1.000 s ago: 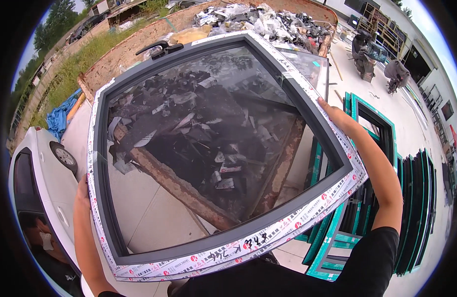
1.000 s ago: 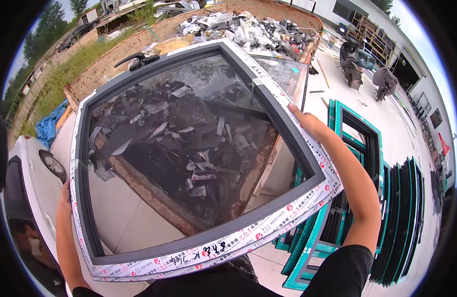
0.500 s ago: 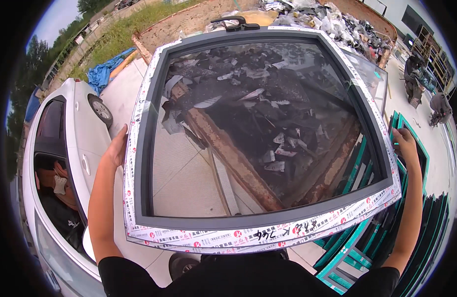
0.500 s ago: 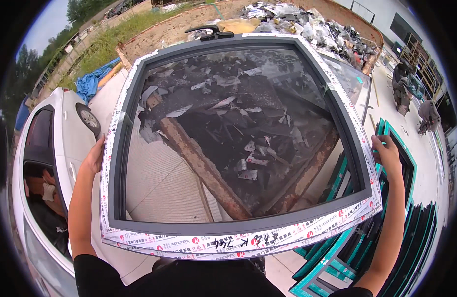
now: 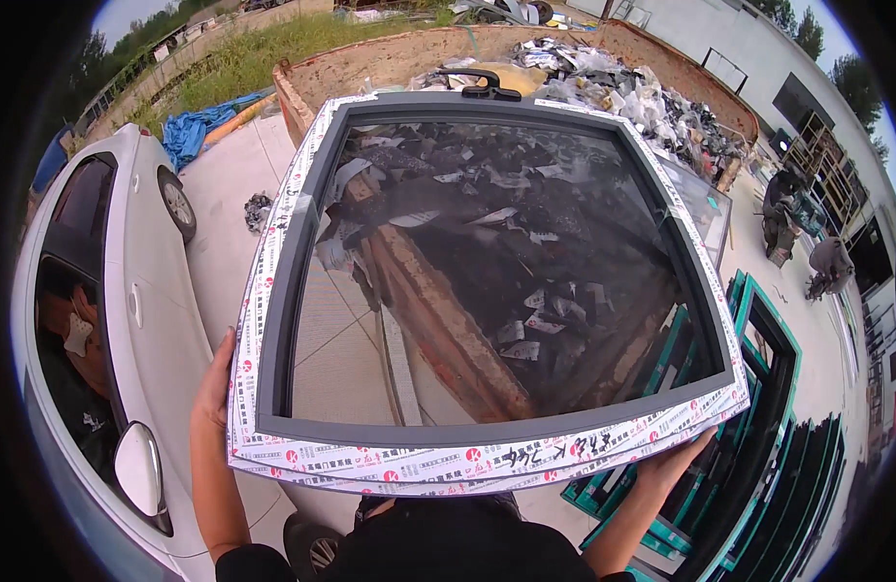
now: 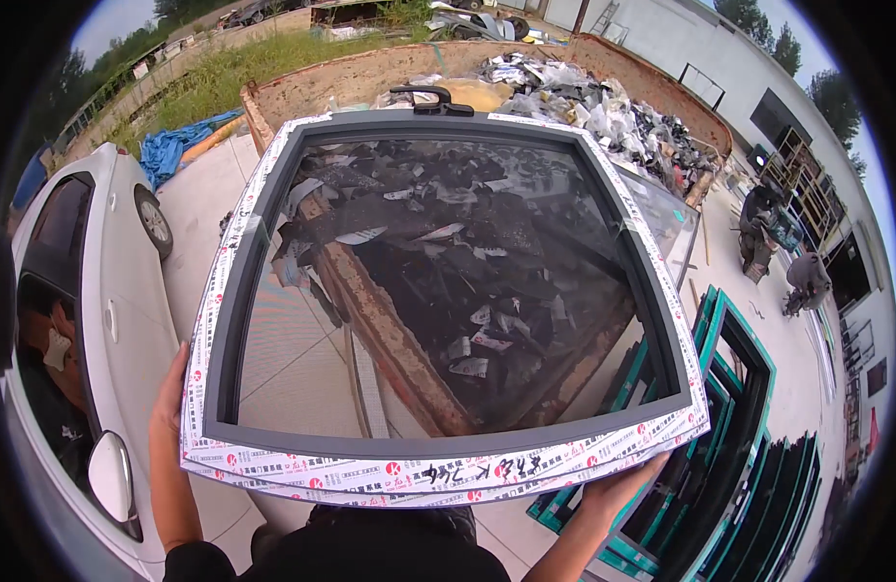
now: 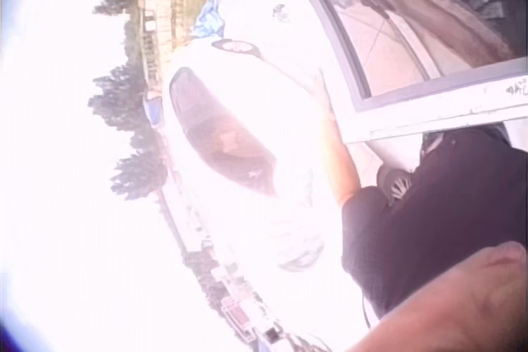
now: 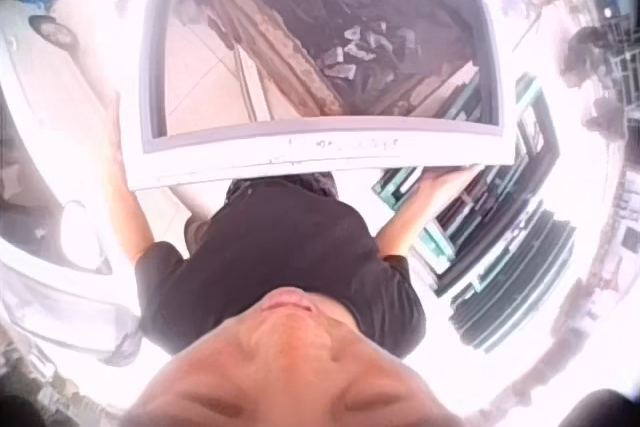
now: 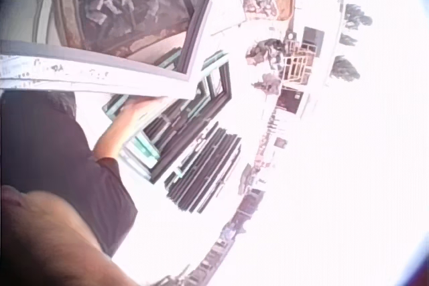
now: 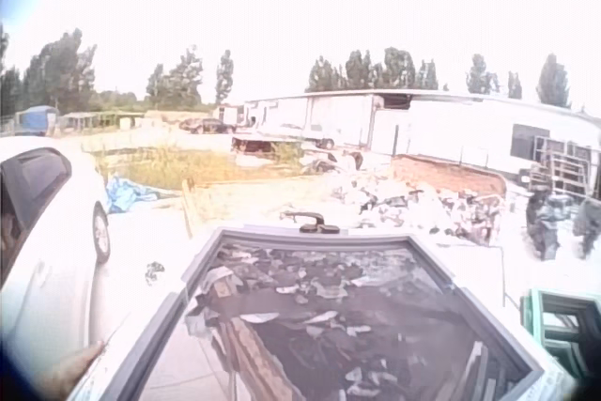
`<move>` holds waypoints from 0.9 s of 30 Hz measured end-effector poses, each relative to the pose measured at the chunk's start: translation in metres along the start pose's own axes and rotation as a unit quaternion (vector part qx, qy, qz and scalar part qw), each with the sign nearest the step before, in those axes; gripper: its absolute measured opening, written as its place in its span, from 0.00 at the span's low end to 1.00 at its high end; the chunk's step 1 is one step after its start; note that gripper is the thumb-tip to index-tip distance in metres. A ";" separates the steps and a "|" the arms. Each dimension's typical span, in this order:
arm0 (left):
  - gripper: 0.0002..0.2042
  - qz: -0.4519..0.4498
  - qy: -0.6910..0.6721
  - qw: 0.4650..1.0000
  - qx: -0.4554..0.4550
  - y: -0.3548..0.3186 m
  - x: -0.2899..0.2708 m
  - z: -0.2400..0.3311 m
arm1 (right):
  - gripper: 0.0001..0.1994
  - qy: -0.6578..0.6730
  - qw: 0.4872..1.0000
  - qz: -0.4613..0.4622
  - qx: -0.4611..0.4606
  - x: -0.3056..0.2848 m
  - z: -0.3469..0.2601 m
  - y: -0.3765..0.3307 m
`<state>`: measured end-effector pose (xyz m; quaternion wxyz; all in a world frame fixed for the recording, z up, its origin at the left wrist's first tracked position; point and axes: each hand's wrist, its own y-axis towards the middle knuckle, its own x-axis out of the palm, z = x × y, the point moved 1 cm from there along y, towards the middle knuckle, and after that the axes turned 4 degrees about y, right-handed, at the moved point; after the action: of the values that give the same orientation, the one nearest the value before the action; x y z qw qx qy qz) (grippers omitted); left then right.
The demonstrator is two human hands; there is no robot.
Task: The person pushes a cart loaded with window frames across a yard, adjusts a fabric cover on a scooter, and unloads the window frames from the cart by hand, leaning them against a truck bed.
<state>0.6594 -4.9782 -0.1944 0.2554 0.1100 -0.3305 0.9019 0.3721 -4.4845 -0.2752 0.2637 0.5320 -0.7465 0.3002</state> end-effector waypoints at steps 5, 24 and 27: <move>0.19 0.051 0.028 0.989 0.134 0.004 -0.009 0.030 | 0.26 -0.009 0.999 -0.015 0.033 0.054 0.016 -0.028; 0.19 0.003 0.009 0.988 0.153 -0.060 0.003 0.040 | 0.32 -0.151 0.973 -0.156 0.077 0.117 0.024 0.050; 0.19 -0.034 -0.014 0.993 0.116 -0.062 -0.007 0.037 | 0.34 -0.161 0.972 -0.148 0.082 0.119 0.020 0.043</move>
<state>0.6992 -4.9645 -0.1351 0.2666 0.1623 -0.2229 0.9235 0.2945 -4.5635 -0.2113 0.1367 0.6977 -0.6651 0.2284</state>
